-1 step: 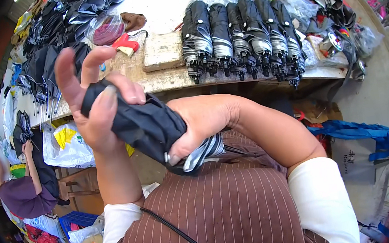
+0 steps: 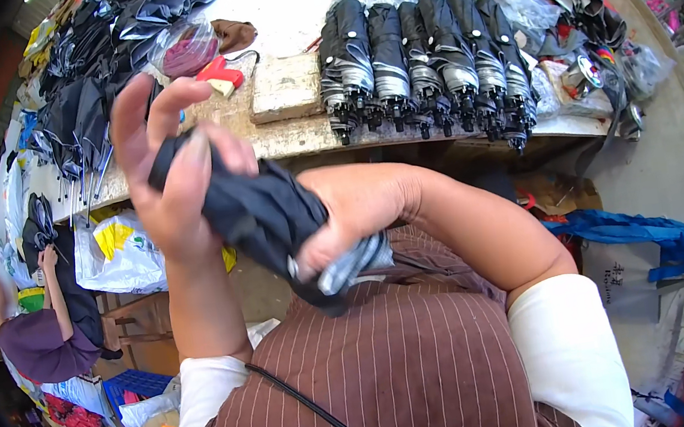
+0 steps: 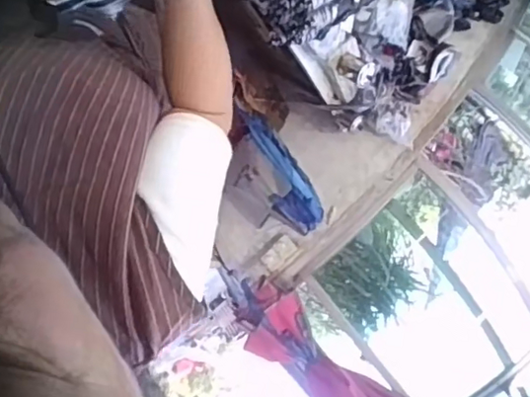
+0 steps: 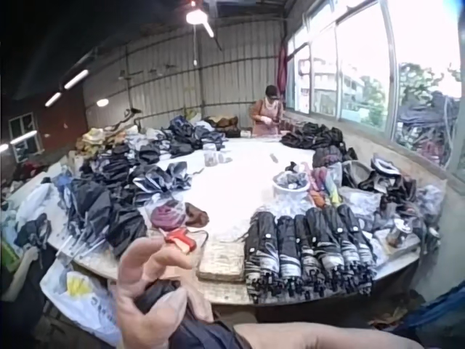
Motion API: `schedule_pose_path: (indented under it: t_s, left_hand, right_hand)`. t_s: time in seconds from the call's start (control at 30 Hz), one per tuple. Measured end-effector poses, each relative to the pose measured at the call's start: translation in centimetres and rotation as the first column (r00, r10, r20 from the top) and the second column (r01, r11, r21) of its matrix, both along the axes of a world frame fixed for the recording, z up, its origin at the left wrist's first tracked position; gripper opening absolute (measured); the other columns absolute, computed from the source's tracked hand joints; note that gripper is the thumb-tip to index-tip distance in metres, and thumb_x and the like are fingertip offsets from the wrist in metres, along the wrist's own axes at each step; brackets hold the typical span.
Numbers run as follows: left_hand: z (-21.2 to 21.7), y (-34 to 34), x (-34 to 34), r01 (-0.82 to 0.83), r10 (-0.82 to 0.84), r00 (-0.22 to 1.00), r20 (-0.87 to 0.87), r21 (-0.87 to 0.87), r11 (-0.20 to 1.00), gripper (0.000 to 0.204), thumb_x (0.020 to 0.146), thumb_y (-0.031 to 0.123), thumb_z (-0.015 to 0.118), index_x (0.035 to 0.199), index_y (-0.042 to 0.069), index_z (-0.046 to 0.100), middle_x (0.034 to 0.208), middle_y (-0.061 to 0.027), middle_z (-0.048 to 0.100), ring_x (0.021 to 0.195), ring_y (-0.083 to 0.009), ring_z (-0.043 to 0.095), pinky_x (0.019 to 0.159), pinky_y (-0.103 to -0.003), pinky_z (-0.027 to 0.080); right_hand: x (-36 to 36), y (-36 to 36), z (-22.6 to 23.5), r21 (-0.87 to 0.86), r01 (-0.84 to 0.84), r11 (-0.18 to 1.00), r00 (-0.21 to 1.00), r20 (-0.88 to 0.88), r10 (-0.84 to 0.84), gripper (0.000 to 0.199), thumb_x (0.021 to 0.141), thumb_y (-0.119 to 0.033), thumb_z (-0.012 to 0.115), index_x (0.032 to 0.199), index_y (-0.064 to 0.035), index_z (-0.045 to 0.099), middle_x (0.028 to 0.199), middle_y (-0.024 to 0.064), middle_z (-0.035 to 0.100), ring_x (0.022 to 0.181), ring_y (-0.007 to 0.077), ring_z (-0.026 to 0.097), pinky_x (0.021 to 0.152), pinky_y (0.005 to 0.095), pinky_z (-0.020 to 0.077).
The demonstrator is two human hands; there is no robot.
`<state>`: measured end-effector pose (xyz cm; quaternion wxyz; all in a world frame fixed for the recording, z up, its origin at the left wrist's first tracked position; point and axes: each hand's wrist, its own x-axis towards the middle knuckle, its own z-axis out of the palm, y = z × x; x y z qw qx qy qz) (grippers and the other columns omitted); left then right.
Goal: Folding and strapping umbrellas on a workbench.
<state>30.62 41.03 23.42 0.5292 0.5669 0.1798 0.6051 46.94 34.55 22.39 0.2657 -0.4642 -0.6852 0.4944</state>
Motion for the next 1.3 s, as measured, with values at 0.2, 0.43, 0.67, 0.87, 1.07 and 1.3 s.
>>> schedule_pose_path:
  t_s: [0.2, 0.43, 0.67, 0.87, 1.07, 1.3]
  left_hand:
    - [-3.6, -0.3, -0.7, 0.022, 0.015, 0.991, 0.136, -0.267, 0.963, 0.059, 0.083, 0.008, 0.059, 0.137, 0.014, 0.035, 0.119, -0.0137, 0.052, 0.099, -0.028, 0.058, 0.087, -0.038, 0.048]
    - [-7.7, -4.1, 0.4, 0.45, -0.161, 0.866, 0.473, -0.597, 0.665, 0.044, 0.077, 0.001, 0.064, 0.117, 0.01, 0.048, 0.093, -0.012, 0.061, 0.096, -0.0261, 0.057, 0.09, -0.04, 0.044]
    - [-5.1, -2.4, -1.5, 0.542, -0.508, 0.806, 0.304, -0.033, 0.839, 0.032, 0.075, -0.003, 0.063, 0.098, 0.009, 0.044, 0.084, -0.0088, 0.056, 0.082, -0.0212, 0.057, 0.087, -0.039, 0.044]
    - [-0.3, -2.1, -2.7, 0.088, -0.093, 0.982, 0.166, 0.035, 0.996, 0.031, 0.074, -0.005, 0.059, 0.095, 0.009, 0.041, 0.078, -0.0065, 0.053, 0.075, -0.0191, 0.055, 0.084, -0.038, 0.045]
    - [1.3, -2.8, -4.3, 0.092, -0.111, 0.986, 0.125, 0.153, 0.984, 0.032, 0.074, -0.004, 0.058, 0.097, 0.009, 0.04, 0.079, -0.0065, 0.054, 0.074, -0.0191, 0.055, 0.084, -0.038, 0.046]
    - [2.9, -3.7, -4.0, 0.082, -0.104, 0.994, 0.039, 0.371, 0.925, 0.029, 0.077, -0.001, 0.058, 0.098, 0.009, 0.041, 0.085, -0.0076, 0.055, 0.076, -0.0193, 0.055, 0.092, -0.039, 0.042]
  right_hand:
    - [-0.1, 0.3, -2.9, 0.2, 0.192, 0.961, 0.892, 0.373, -0.256, 0.036, 0.064, -0.016, 0.07, 0.094, -0.0013, 0.056, 0.075, 0.0114, 0.064, 0.063, 0.0215, 0.057, 0.061, 0.033, 0.0484]
    - [0.1, -0.1, -4.5, -0.013, -0.041, 0.999, 0.96, 0.278, 0.043, 0.036, 0.069, -0.02, 0.067, 0.097, 0.0003, 0.057, 0.075, 0.0149, 0.064, 0.062, 0.0329, 0.06, 0.062, 0.0381, 0.0491]
    - [0.5, -0.4, -3.9, 0.085, -0.268, 0.96, 0.949, -0.148, 0.278, 0.048, 0.069, -0.017, 0.07, 0.112, -0.0013, 0.055, 0.091, 0.0127, 0.064, 0.078, 0.0305, 0.062, 0.072, 0.0357, 0.0489]
    - [-2.3, -5.7, 1.1, 0.765, -0.3, 0.57, 0.942, 0.332, 0.051, 0.047, 0.075, -0.007, 0.064, 0.12, -0.0014, 0.055, 0.109, 0.012, 0.061, 0.089, 0.0227, 0.062, 0.078, 0.0304, 0.0475]
    - [-0.4, -3.9, 4.5, 0.024, 0.253, 0.967, 0.921, -0.312, -0.233, 0.021, 0.087, -0.008, 0.056, 0.106, -0.0016, 0.061, 0.075, 0.0073, 0.063, 0.056, 0.0102, 0.057, 0.047, 0.0196, 0.0434]
    - [-3.4, -2.9, 6.4, -0.512, -0.171, 0.842, 0.933, -0.359, -0.029, 0.019, 0.091, -0.016, 0.059, 0.077, -0.0049, 0.067, 0.056, 0.0, 0.058, 0.047, 0.0044, 0.051, 0.042, 0.0176, 0.0399]
